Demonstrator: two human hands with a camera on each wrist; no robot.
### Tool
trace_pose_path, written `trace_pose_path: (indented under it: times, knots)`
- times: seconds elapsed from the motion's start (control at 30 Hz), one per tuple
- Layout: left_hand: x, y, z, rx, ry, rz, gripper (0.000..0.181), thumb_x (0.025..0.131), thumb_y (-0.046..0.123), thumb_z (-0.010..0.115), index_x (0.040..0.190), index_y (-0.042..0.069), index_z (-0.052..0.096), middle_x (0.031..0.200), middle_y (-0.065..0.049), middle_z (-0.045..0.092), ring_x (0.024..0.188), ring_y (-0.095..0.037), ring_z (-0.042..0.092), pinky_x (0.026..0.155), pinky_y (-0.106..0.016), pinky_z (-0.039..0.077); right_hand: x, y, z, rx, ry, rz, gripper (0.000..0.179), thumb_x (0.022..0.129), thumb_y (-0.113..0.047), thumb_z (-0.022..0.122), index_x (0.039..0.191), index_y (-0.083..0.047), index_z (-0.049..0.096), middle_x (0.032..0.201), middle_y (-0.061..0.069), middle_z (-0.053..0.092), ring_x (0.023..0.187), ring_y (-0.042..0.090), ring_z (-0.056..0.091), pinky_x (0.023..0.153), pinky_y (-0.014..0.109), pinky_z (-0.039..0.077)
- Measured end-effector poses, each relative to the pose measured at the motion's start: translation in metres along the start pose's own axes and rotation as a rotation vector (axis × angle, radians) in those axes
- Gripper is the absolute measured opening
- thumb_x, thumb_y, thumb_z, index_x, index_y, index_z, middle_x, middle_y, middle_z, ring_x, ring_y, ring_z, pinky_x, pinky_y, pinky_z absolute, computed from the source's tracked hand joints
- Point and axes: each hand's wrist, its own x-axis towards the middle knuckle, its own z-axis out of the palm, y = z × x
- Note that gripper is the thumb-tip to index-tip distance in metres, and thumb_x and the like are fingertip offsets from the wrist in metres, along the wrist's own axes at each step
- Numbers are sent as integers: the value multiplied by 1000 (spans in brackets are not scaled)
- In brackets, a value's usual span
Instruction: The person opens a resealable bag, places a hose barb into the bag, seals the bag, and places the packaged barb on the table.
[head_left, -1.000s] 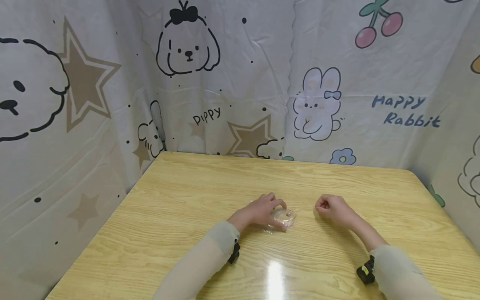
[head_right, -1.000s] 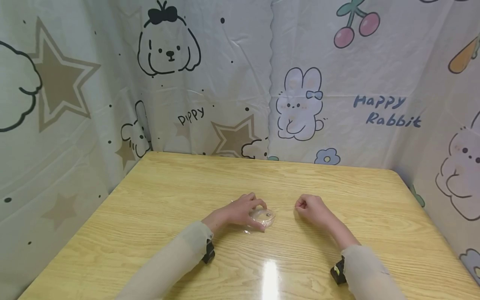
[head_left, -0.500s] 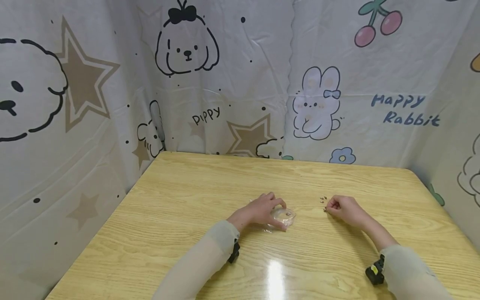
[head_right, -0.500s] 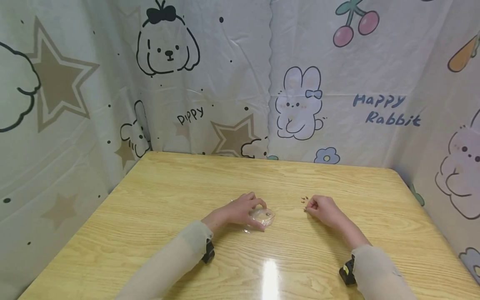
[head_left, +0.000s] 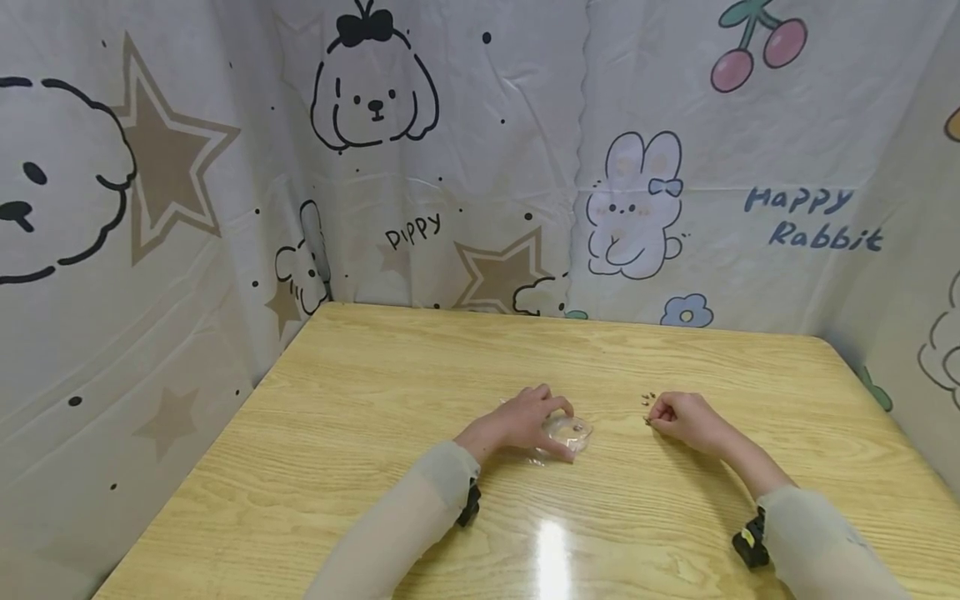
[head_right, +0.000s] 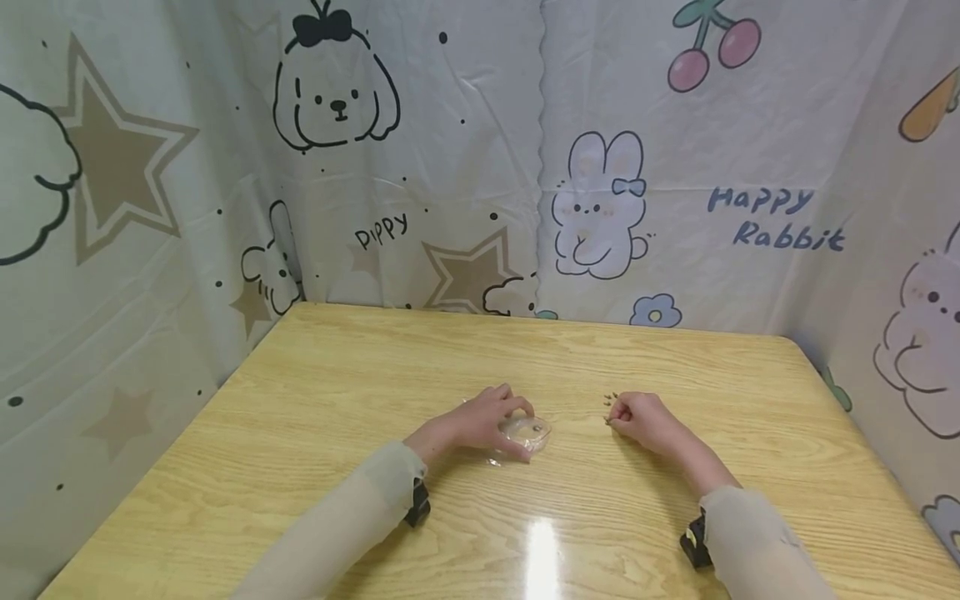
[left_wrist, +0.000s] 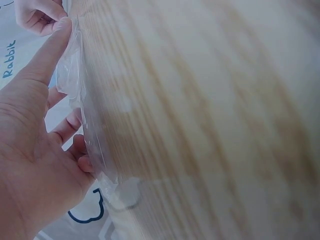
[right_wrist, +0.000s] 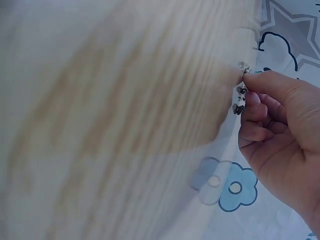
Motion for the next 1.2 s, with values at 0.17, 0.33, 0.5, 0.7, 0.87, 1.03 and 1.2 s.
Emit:
trace_pose_path:
  times: [0.17,0.33,0.5,0.7,0.87,1.03,1.2]
  knots:
    - [1,0,-1,2,1,2,67,75,62,75,129,30,53,110,4,46,96,-11,41,81,-23,39,1,-2,-1,2,-6,-4,4,88,-4,66,85,-3,64,77,2,61,67,4,45,60,21,40]
    - [1,0,-1,8,6,9,67,75,62,74,129,30,54,111,4,46,96,-11,42,82,-23,40,5,-4,-1,6,-26,-7,4,88,-4,66,85,-3,64,76,1,60,66,4,45,59,20,40]
    - [0,1,-3,10,9,11,66,75,61,75,129,29,54,110,4,47,95,-11,42,82,-22,40,8,-6,-1,23,-44,-23,3,88,-3,65,85,-3,64,75,1,60,64,4,44,58,20,39]
    - [0,2,-4,16,8,10,66,75,62,74,129,29,53,109,4,46,95,-11,41,81,-23,39,8,-7,1,12,-43,-41,5,88,-3,65,83,-2,64,73,1,59,63,4,43,57,20,37]
    - [0,2,-4,11,9,11,66,75,61,75,129,29,54,109,4,46,94,-11,41,80,-23,39,8,-8,2,20,-52,-43,6,88,-2,65,82,-2,63,72,1,58,63,4,42,57,20,37]
    - [-1,1,-2,-2,4,10,66,75,61,75,129,29,54,109,4,46,94,-11,41,80,-23,39,7,-9,2,38,-46,-40,6,89,-2,63,83,-1,63,74,1,58,63,4,43,58,20,38]
    - [-1,1,-1,-6,5,9,66,76,61,75,129,29,53,110,4,46,95,-11,41,81,-23,40,6,-11,1,78,-26,-26,6,91,-3,60,86,1,62,76,2,58,65,4,44,58,20,39]
